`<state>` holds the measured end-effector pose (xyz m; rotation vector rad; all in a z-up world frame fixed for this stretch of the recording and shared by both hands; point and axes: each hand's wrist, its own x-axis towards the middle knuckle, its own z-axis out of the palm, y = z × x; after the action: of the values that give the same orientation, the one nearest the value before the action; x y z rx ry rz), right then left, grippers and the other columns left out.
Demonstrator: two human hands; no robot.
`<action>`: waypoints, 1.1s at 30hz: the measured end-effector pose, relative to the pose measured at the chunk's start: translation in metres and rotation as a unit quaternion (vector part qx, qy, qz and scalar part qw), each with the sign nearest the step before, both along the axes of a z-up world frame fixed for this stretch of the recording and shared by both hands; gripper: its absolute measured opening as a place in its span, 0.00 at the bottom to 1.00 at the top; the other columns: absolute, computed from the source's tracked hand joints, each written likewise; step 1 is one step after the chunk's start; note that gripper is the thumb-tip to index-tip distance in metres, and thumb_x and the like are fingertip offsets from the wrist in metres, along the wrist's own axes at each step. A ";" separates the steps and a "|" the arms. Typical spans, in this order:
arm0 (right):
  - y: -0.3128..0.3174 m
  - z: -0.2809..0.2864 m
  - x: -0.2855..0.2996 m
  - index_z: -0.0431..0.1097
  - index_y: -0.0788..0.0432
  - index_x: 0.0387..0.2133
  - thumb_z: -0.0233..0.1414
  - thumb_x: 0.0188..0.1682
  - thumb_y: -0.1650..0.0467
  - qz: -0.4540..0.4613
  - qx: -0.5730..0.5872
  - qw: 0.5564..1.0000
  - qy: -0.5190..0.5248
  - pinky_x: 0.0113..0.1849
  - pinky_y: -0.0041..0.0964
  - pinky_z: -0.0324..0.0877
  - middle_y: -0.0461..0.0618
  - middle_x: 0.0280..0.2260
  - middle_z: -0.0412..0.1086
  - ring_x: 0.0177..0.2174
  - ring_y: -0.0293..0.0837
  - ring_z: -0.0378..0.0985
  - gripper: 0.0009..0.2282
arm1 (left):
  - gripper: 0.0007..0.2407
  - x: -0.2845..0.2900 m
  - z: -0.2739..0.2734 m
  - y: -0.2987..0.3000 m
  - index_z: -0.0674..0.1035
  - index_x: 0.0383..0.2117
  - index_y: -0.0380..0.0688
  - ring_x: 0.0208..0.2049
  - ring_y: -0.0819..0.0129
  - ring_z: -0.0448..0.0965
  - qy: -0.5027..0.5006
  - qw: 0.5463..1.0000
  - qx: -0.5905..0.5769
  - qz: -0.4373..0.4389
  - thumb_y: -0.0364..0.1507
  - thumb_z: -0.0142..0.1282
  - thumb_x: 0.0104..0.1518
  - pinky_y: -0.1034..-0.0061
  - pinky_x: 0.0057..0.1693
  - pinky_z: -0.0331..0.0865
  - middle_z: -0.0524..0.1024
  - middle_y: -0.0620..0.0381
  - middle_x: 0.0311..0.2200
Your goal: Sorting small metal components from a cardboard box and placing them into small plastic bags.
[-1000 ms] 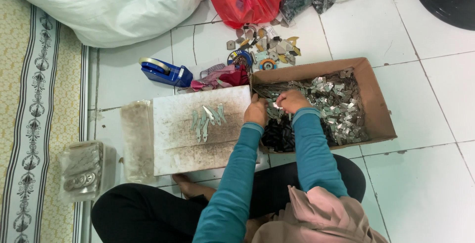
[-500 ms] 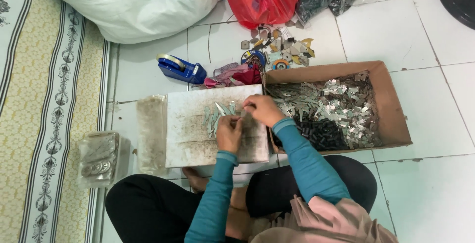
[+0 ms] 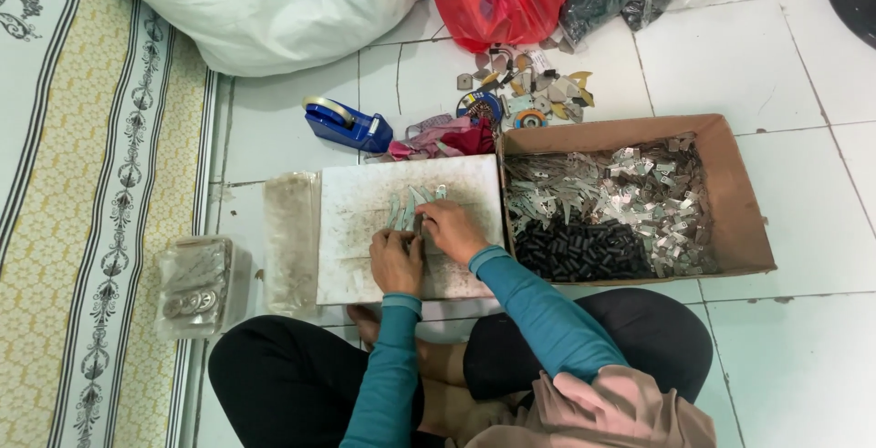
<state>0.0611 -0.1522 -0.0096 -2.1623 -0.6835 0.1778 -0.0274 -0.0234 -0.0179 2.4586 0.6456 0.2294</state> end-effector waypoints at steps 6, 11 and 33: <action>-0.005 0.028 0.001 0.77 0.60 0.42 0.52 0.53 0.75 -0.016 0.021 1.000 0.014 0.48 0.51 0.74 0.61 0.39 0.76 0.43 0.61 0.78 0.08 | 0.09 0.005 0.007 0.008 0.78 0.41 0.54 0.48 0.50 0.75 0.002 1.000 -0.014 -0.011 0.33 0.65 0.58 0.55 0.50 0.73 0.68 0.55 0.46; -0.060 0.023 0.053 0.79 0.48 0.40 0.57 0.50 0.71 -0.131 0.056 0.990 0.001 0.45 0.47 0.75 0.49 0.37 0.78 0.42 0.54 0.80 0.07 | 0.07 0.021 0.021 -0.015 0.80 0.39 0.53 0.47 0.50 0.77 -0.041 0.998 0.023 -0.047 0.33 0.65 0.57 0.57 0.50 0.74 0.70 0.54 0.44; -0.179 -0.124 0.074 0.63 0.48 0.55 0.58 0.48 0.69 -0.234 -0.370 0.899 0.016 0.54 0.55 0.62 0.51 0.55 0.63 0.57 0.52 0.63 0.21 | 0.14 0.145 -0.070 -0.160 0.72 0.56 0.35 0.46 0.47 0.82 0.032 0.941 -0.122 -0.313 0.18 0.48 0.64 0.63 0.52 0.82 0.71 0.34 0.50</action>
<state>0.1352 -0.3312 -0.1334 -2.9732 -0.0320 0.2390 0.1180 -0.1829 -0.0880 2.2986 -0.1024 -0.1728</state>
